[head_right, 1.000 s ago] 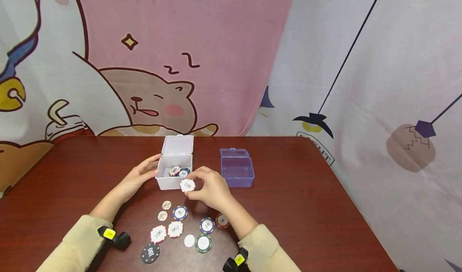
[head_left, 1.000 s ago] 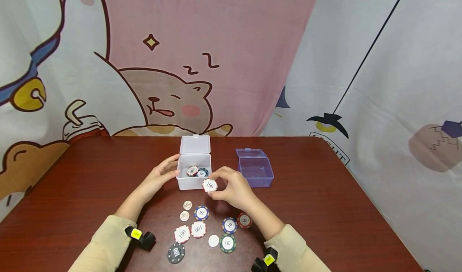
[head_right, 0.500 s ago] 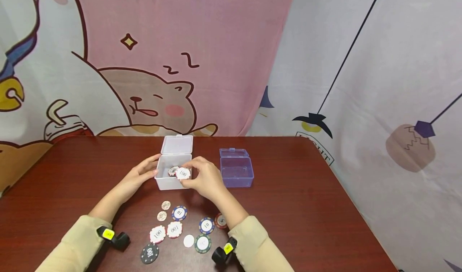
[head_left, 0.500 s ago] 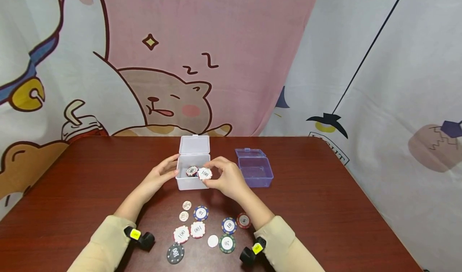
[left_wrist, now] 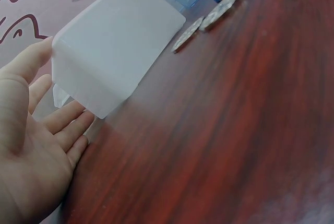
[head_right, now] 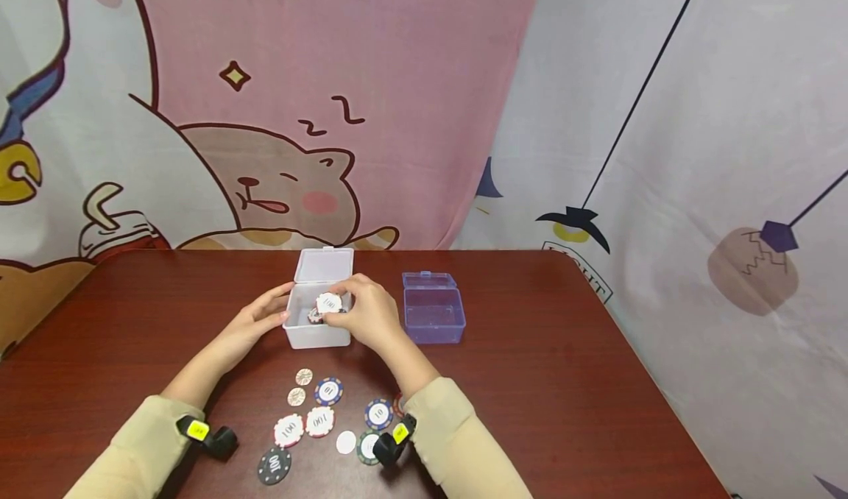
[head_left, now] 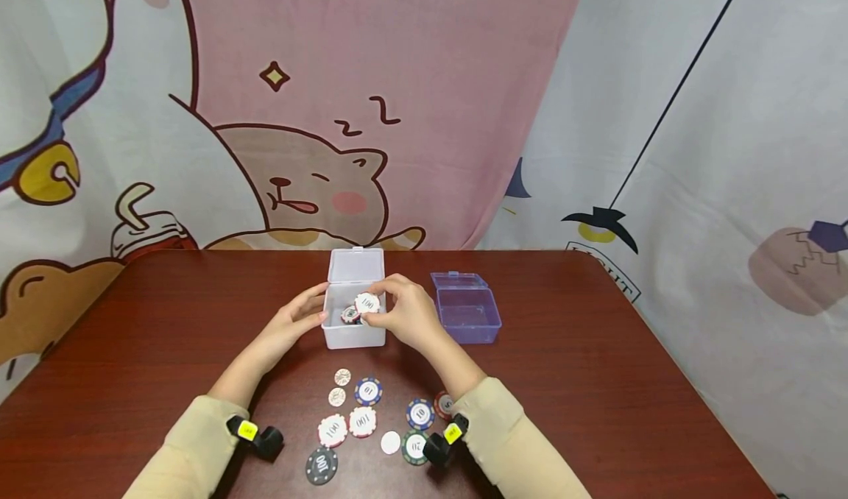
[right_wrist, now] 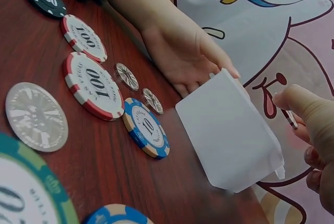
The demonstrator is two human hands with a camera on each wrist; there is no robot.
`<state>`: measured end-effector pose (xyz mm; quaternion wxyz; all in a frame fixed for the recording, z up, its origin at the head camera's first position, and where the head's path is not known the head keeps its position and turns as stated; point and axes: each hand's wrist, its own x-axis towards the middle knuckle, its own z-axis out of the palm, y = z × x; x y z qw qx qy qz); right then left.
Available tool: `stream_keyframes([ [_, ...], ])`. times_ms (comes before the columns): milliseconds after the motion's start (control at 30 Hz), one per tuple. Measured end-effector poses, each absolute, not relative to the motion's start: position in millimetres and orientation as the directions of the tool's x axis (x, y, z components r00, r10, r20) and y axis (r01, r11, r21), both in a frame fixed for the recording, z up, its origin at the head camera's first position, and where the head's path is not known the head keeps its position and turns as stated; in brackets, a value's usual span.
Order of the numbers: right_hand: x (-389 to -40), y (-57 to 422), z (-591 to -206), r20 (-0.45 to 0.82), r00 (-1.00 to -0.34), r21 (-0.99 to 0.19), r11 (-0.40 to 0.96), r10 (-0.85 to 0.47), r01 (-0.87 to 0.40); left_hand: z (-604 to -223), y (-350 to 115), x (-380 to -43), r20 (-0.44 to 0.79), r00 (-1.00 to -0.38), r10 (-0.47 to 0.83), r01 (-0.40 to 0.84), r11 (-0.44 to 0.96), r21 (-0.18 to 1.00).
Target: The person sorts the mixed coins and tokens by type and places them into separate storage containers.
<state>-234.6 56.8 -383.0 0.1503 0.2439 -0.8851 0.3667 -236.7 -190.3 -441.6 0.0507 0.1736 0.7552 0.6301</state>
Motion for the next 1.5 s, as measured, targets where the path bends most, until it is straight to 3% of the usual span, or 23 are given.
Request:
stream_keyframes([
  [633,-250,47,-393,0.312,-0.910,-0.577,0.707,-0.273,-0.410,-441,-191,-236,0.148,-0.931,0.335,0.210,0.157,0.965],
  [1100,-254,45,-395,0.251,-0.925,-0.586,0.716,-0.287,-0.381,-442,-191,-237,0.145,-0.930,0.336,0.206,0.154,0.966],
  [1500,-245,48,-395,0.326,-0.898,-0.638,0.633,-0.295,-0.439,-442,-193,-237,0.162,-0.922,0.351,0.218,0.126,0.968],
])
